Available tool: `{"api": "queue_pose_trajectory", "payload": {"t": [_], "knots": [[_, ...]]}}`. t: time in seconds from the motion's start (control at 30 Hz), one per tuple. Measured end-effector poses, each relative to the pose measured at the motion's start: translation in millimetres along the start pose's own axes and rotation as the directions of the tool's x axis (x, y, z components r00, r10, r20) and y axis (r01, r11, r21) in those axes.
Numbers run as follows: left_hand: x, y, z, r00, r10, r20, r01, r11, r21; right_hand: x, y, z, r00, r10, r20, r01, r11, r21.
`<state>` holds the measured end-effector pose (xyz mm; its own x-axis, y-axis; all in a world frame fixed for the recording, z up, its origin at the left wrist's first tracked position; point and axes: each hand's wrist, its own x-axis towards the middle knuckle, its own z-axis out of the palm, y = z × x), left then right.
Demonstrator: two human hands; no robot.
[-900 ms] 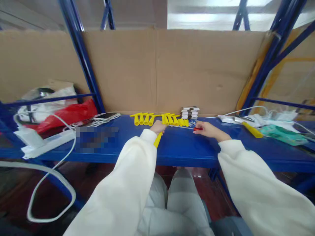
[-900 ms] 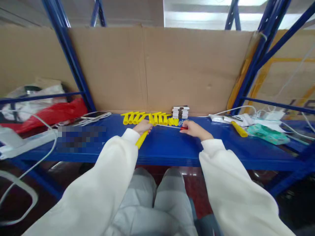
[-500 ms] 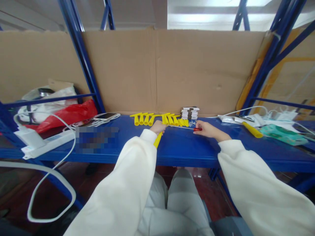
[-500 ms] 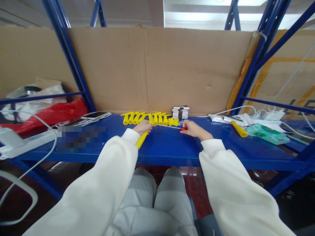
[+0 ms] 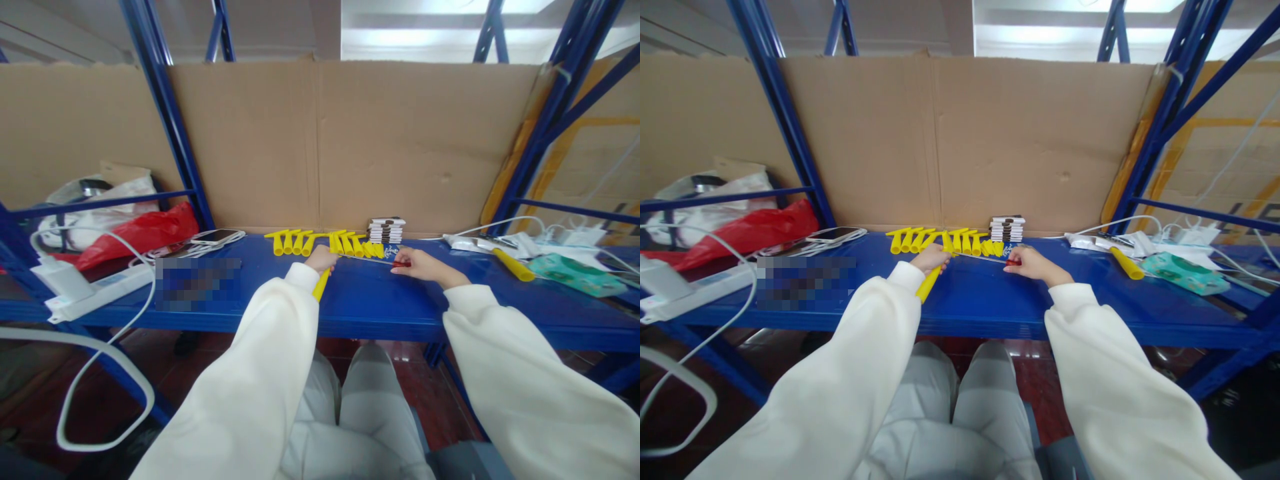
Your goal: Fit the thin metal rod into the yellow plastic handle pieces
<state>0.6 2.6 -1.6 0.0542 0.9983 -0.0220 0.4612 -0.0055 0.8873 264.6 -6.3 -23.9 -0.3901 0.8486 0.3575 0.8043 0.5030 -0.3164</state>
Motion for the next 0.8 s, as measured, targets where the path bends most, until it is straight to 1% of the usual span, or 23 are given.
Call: {"api": "queue_pose_trajectory", "payload": {"t": [0.07, 0.13, 0.33, 0.43, 0.63, 0.8], "knots": [[-1.1, 0.6, 0.0, 1.0, -0.001, 0.0, 0.001, 1.0, -0.006, 0.6, 2.4, 2.3, 0.999, 0.005, -0.044, -0.005, 1.0, 0.013], [-2.3, 1.1, -0.2, 1.0, -0.007, 0.0, 0.007, 1.0, -0.012, 0.6, 2.9, 3.0, 0.998, 0.007, -0.058, -0.006, 1.0, 0.022], [-1.3, 0.2, -0.2, 1.0, -0.003, -0.01, 0.003, 1.0, -0.017, -1.9, -4.7, -2.1, 0.999, -0.012, 0.037, 0.012, 1.0, 0.002], [0.5, -0.5, -0.1, 1.0, -0.008, -0.007, 0.008, 1.0, -0.012, -1.9, -5.7, -3.0, 0.998, -0.005, 0.056, 0.005, 1.0, -0.01], [-0.4, 0.4, 0.0, 1.0, -0.001, 0.016, 0.001, 1.0, -0.02, 0.1, 1.5, 2.6, 0.999, 0.002, -0.041, 0.0, 0.999, 0.033], [-1.0, 0.5, 0.2, 1.0, -0.003, 0.007, 0.003, 1.0, -0.02, -0.9, 0.6, 1.7, 0.999, -0.006, -0.041, 0.008, 0.999, 0.047]]}}
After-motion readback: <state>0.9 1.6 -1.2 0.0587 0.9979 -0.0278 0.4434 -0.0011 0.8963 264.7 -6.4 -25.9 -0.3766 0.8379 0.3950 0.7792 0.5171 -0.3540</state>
